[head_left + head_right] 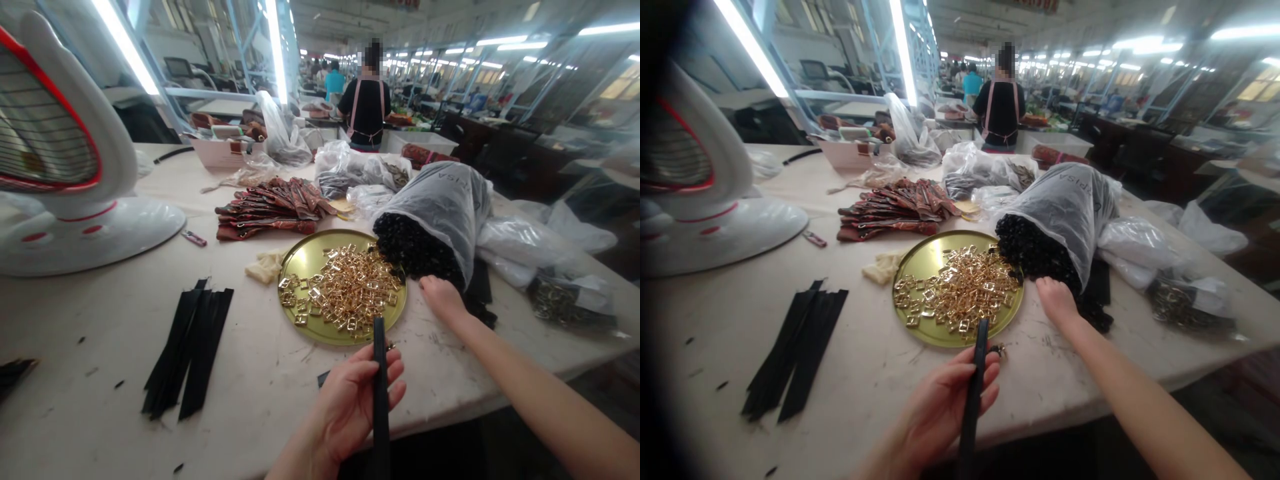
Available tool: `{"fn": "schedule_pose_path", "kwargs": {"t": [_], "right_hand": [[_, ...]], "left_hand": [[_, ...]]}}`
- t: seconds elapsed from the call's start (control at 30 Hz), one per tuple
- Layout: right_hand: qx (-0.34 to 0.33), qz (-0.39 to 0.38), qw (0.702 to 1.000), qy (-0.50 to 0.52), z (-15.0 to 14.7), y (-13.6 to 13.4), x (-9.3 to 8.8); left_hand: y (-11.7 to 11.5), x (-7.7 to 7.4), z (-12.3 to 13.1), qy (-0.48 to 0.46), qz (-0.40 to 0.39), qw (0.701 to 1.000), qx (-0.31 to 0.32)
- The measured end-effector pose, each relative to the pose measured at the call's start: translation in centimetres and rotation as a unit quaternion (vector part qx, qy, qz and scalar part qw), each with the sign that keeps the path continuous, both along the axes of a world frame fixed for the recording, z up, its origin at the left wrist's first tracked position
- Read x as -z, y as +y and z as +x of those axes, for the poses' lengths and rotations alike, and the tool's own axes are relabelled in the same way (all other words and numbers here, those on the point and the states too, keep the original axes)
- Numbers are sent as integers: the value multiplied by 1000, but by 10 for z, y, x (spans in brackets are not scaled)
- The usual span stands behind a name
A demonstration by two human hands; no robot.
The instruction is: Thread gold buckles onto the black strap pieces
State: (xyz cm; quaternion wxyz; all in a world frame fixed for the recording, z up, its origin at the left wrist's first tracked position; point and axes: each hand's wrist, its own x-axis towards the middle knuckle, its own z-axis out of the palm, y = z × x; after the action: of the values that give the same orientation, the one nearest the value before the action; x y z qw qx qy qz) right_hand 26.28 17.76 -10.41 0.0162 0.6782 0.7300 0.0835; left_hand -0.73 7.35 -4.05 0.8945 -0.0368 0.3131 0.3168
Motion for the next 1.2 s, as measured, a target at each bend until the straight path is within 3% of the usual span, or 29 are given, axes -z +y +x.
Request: {"fn": "schedule_pose_path", "kwargs": {"t": [0.23,0.4,0.57,0.67,0.73,0.83,0.87,0.9,1.0,1.2], "right_hand": [[51,0,992,117,-2,10,-6],[48,-4,964,261,-19,2,-19],[35,-11,912,408,-39,-29,-33],[29,-35,870,492,-56,-64,-41],[30,-68,811,580,-69,-88,-48],[66,-154,592,789,-88,-116,-61],[77,-175,542,818,-93,-121,-65],[82,-188,524,827,-96,-125,-67],[73,-196,546,811,-103,-128,-69],[10,-176,668,723,-102,-127,-63]], "left_hand": [[-15,-2,2,-10,2,1000,-5],[-25,-8,0,6,5,1000,-5],[-34,-11,-3,45,35,998,5],[-37,-8,-4,129,130,983,29],[-37,-5,-2,199,230,951,55],[-33,3,1,297,352,884,82],[-32,6,1,318,376,865,90],[-31,9,2,335,395,850,98],[-30,16,0,382,433,809,113],[-33,12,-12,450,473,742,153]]}}
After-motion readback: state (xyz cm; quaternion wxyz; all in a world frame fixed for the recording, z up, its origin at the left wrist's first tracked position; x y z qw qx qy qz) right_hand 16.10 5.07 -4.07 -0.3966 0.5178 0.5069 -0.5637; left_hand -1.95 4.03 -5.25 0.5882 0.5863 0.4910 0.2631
